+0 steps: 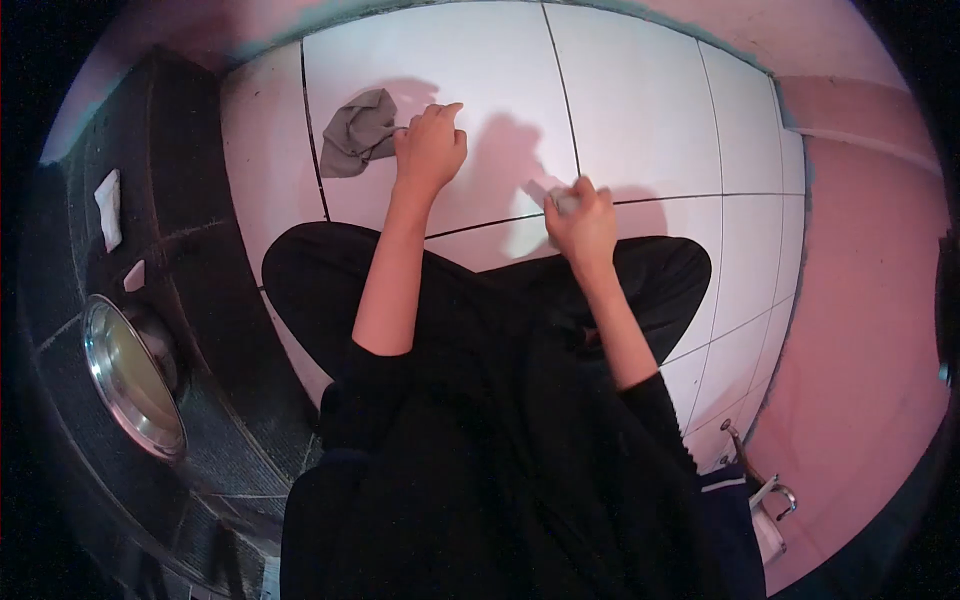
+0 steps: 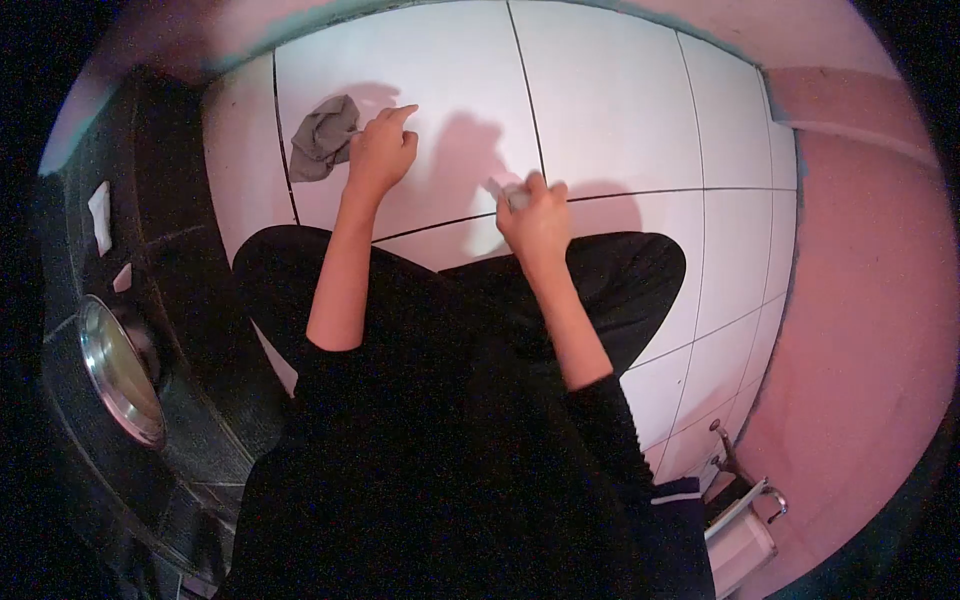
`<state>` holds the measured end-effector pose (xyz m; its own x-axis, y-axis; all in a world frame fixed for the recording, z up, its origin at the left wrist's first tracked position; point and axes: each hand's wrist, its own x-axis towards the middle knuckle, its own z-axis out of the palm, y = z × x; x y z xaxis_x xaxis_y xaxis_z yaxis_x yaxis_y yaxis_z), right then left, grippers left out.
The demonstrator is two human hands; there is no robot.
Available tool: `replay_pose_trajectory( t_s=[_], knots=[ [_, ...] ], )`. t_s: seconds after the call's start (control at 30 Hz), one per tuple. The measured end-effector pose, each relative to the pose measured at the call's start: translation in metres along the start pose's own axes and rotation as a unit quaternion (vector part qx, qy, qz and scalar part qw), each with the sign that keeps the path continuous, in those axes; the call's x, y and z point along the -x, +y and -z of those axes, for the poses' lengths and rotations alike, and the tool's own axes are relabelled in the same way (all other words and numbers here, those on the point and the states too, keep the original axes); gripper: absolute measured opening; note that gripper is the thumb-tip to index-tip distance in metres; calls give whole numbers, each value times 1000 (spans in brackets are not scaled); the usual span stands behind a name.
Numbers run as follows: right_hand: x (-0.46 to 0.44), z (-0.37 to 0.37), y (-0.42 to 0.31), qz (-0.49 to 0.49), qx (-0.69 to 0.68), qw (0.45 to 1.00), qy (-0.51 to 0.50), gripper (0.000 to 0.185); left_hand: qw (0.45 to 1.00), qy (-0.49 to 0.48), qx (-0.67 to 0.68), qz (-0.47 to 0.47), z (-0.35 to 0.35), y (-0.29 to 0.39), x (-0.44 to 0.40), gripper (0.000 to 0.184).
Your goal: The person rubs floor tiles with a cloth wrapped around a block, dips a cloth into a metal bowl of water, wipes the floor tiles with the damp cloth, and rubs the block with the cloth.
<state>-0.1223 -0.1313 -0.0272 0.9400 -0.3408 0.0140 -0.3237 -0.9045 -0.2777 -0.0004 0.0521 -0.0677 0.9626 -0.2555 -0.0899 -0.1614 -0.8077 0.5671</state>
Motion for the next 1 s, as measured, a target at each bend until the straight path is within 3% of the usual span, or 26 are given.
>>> replay_pose_trajectory(
  t_s=[0.1, 0.33, 0.53, 0.77, 1.0],
  knots=[
    [-17, 9, -11, -29, 4, 998, -47, 29, 1000, 2, -5, -2, 2, -2, 1, 39],
    [34, 8, 7, -1, 3, 999, -40, 28, 1000, 16, 2, 9, 8, -6, 8, 39],
    [23, -5, 0, -16, -45, 998, 31, 28, 1000, -5, -4, 3, -1, 0, 0, 39],
    [-10, -2, -7, -39, -25, 999, -10, 32, 1000, -15, -12, 5, 3, 1, 4, 39],
    [46, 2, 13, -39, -29, 998, -39, 32, 1000, 4, -11, 16, 11, -4, 10, 41]
  ],
)
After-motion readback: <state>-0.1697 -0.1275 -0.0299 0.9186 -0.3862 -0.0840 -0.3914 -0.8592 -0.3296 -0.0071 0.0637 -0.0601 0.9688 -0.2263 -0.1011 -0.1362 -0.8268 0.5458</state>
